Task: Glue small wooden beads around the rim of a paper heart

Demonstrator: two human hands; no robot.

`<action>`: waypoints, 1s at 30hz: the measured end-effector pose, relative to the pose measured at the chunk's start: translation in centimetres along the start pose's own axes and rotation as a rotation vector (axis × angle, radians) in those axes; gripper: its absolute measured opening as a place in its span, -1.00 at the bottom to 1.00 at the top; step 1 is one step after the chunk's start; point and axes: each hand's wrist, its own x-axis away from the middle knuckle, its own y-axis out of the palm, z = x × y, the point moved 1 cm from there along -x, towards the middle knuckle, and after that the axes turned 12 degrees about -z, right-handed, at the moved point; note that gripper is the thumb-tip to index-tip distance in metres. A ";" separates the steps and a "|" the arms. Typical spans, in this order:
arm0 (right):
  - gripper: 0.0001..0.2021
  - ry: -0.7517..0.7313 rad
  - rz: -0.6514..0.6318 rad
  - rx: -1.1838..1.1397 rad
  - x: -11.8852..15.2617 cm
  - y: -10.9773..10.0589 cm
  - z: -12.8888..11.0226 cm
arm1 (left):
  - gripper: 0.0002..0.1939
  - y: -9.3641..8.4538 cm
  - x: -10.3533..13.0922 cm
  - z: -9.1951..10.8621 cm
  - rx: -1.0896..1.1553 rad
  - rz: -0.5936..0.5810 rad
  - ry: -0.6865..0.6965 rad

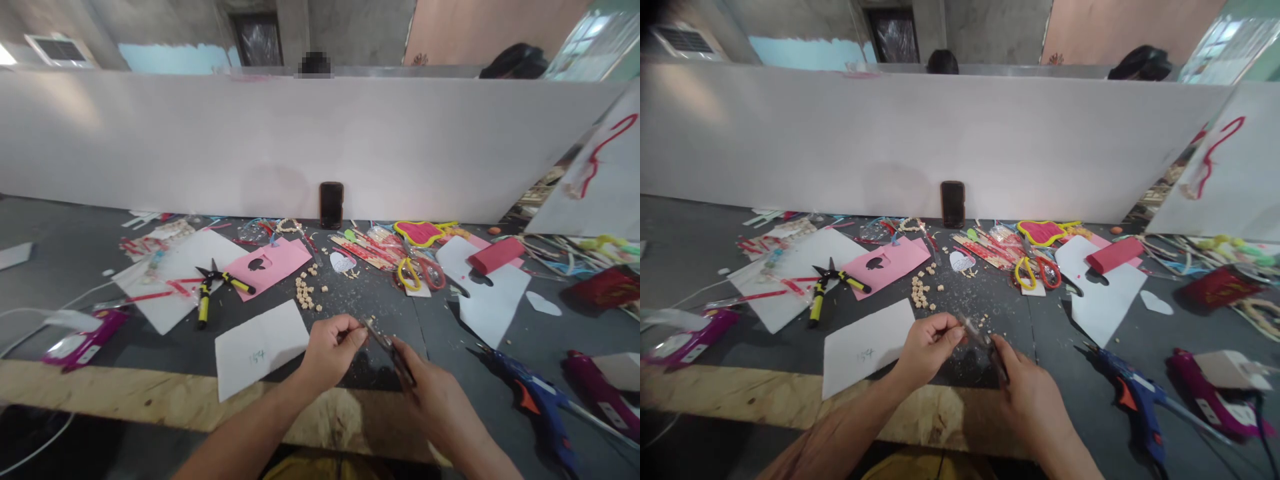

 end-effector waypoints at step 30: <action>-0.36 0.253 0.079 -0.417 1.2 -0.4 4.6 | -0.76 -9.3 0.8 -2.8 -0.765 0.077 -0.080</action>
